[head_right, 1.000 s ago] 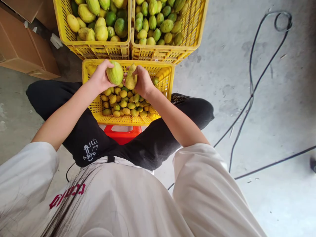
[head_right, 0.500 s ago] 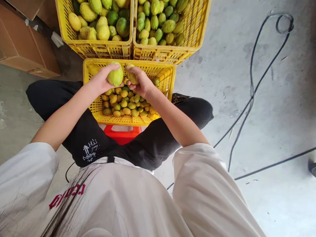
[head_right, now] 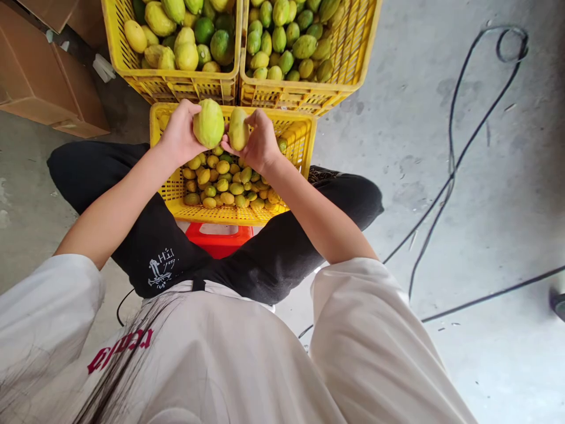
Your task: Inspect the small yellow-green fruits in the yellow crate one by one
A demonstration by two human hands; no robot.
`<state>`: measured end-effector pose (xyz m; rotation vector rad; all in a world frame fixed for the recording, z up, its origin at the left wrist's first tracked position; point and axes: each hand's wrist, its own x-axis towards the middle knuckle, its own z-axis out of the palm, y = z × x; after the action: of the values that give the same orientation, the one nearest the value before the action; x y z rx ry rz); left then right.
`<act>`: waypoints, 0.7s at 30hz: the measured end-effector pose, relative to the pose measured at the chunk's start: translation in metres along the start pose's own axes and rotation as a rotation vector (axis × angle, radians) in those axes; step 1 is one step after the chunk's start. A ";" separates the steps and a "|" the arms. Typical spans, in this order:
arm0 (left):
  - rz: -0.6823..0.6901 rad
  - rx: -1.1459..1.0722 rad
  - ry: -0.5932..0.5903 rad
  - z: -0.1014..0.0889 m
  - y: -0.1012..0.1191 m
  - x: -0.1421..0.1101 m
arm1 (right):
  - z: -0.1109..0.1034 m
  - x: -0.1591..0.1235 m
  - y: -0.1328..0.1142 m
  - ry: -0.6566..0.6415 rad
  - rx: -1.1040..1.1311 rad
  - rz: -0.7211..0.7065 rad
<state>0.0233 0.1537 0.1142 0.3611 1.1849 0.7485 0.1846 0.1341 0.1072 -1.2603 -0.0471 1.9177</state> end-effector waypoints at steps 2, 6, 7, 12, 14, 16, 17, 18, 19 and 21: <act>0.014 0.013 0.018 -0.003 -0.001 0.001 | -0.001 -0.002 0.001 0.031 0.008 -0.042; 0.004 0.044 0.077 -0.008 -0.006 0.004 | -0.012 0.003 0.002 -0.018 -0.015 -0.137; -0.003 0.038 0.077 -0.009 -0.007 0.005 | -0.015 0.004 0.003 -0.052 -0.034 -0.145; -0.040 0.012 0.048 -0.004 -0.009 0.002 | -0.022 0.009 0.008 -0.133 -0.134 -0.139; -0.049 -0.007 0.024 -0.002 -0.007 -0.002 | -0.021 0.009 0.010 -0.148 -0.144 -0.143; -0.043 -0.022 0.003 -0.001 -0.004 -0.006 | -0.019 0.008 0.011 -0.152 -0.138 -0.125; -0.039 -0.020 0.004 0.000 -0.002 -0.008 | -0.018 0.008 0.011 -0.150 -0.136 -0.112; -0.035 -0.011 0.016 0.000 0.000 -0.009 | -0.017 0.007 0.010 -0.145 -0.141 -0.100; -0.032 -0.003 0.029 0.000 0.001 -0.010 | -0.016 0.006 0.009 -0.139 -0.152 -0.091; -0.026 -0.013 0.058 0.001 0.002 -0.011 | -0.015 0.003 0.006 -0.135 -0.173 -0.075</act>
<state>0.0215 0.1479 0.1237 0.3150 1.2362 0.7481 0.1922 0.1263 0.0949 -1.2211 -0.3319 1.9643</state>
